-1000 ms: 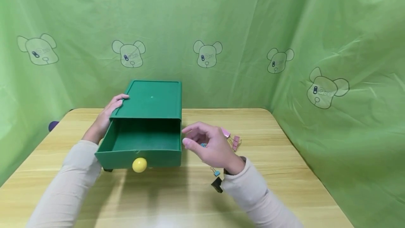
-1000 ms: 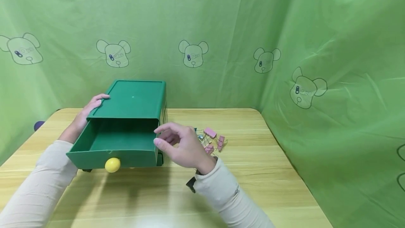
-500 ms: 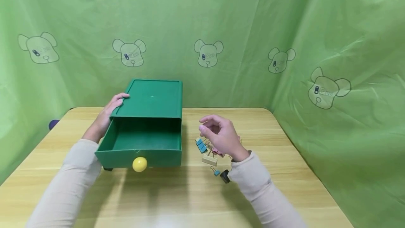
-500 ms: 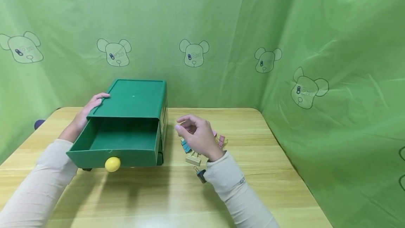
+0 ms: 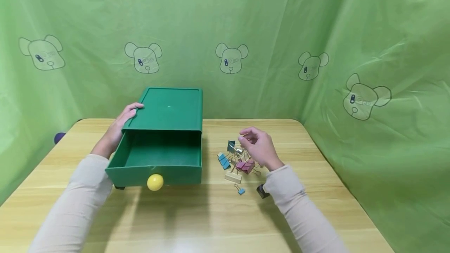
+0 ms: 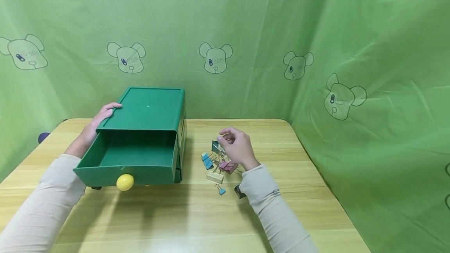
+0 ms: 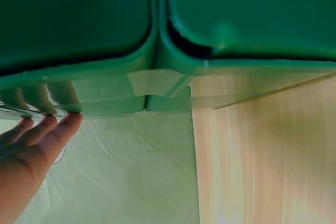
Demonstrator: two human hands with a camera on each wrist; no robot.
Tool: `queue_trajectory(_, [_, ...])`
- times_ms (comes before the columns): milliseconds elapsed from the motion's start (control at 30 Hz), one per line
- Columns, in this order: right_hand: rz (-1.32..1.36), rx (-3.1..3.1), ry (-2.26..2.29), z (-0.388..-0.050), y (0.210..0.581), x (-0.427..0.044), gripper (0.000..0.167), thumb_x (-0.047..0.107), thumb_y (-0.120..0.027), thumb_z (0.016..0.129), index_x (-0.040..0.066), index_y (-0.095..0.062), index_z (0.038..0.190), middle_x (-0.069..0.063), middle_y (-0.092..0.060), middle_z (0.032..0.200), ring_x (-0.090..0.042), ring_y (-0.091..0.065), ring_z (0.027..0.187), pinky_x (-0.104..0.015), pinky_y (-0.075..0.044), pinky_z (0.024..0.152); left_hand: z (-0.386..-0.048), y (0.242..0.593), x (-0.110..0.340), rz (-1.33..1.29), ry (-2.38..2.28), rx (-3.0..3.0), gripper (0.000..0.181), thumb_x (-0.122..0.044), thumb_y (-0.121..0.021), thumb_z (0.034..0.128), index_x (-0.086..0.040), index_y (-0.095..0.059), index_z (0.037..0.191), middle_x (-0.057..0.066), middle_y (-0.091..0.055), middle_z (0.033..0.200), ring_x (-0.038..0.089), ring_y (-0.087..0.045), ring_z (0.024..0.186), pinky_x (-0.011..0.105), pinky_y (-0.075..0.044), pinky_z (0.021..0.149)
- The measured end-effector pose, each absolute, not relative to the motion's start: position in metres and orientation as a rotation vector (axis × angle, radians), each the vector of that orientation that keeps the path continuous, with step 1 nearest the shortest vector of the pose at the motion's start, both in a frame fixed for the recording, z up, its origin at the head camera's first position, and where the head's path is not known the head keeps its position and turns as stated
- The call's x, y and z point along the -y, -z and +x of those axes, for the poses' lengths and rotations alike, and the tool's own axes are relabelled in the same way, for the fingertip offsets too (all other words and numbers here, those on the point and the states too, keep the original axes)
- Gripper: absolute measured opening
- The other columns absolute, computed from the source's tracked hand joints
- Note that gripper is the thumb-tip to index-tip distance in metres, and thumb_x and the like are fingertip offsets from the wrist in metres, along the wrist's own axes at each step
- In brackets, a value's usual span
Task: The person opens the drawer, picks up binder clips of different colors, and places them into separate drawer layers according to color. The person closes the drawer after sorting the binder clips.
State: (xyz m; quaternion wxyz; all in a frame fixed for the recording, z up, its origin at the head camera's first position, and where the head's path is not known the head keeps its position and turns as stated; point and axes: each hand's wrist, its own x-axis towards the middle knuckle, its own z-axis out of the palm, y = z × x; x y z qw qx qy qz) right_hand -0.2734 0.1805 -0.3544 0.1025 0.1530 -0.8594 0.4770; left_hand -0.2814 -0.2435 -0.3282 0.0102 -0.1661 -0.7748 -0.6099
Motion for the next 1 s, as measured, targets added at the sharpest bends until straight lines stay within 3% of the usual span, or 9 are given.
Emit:
queue_trajectory(333, [0.269,2.733,-1.179,-0.293,0.367,-0.207,0.029,0.021,-0.064,0.094,0.002,-0.062,0.116,-0.015,-0.067,0.104,-0.029,-0.064,0.092,-0.041,-0.053,0.079,-0.283,0.328,0.243,-0.543,1.918,2.404,0.038,-0.042,-0.025,0.1055,-0.029,-0.036,0.139,0.015,-0.007,0.157,0.040,-0.008,0.138,0.066,-0.009,0.105])
queue_trajectory(467, [0.227,2.834,-1.111,-0.299,0.367,-0.215,0.031,0.020,-0.064,0.094,0.001,-0.060,0.118,-0.017,-0.065,0.107,-0.028,-0.066,0.078,-0.039,-0.055,0.074,-0.283,0.328,0.244,-0.532,1.913,2.411,0.038,-0.042,-0.025,0.1054,-0.029,-0.035,0.140,0.014,-0.006,0.157,0.040,-0.007,0.138,0.067,-0.009,0.105])
queue_trajectory(567, [0.217,2.888,-1.023,-0.302,0.368,-0.221,0.032,0.020,-0.064,0.093,0.001,-0.059,0.119,-0.019,-0.064,0.109,-0.028,-0.066,0.075,-0.043,-0.053,0.079,-0.283,0.327,0.244,-0.527,1.909,2.415,0.038,-0.043,-0.025,0.1053,-0.030,-0.035,0.140,0.013,-0.006,0.157,0.040,-0.007,0.138,0.068,-0.009,0.105])
queue_trajectory(800, [0.172,2.966,-0.851,-0.310,0.376,-0.234,0.036,0.021,-0.064,0.093,0.000,-0.058,0.122,-0.022,-0.059,0.119,-0.039,-0.057,0.104,-0.052,-0.044,0.092,-0.283,0.328,0.242,-0.524,1.907,2.415,0.038,-0.042,-0.024,0.1053,-0.031,-0.036,0.139,0.014,-0.006,0.157,0.041,-0.008,0.138,0.068,-0.010,0.104])
queue_trajectory(1000, [0.137,3.028,-0.811,-0.313,0.379,-0.239,0.041,0.022,-0.064,0.092,-0.001,-0.056,0.125,-0.026,-0.056,0.125,-0.043,-0.055,0.109,-0.055,-0.041,0.095,-0.281,0.327,0.242,-0.517,1.913,2.412,0.037,-0.042,-0.024,0.1052,-0.032,-0.036,0.139,0.015,-0.006,0.157,0.042,-0.008,0.137,0.068,-0.010,0.104])
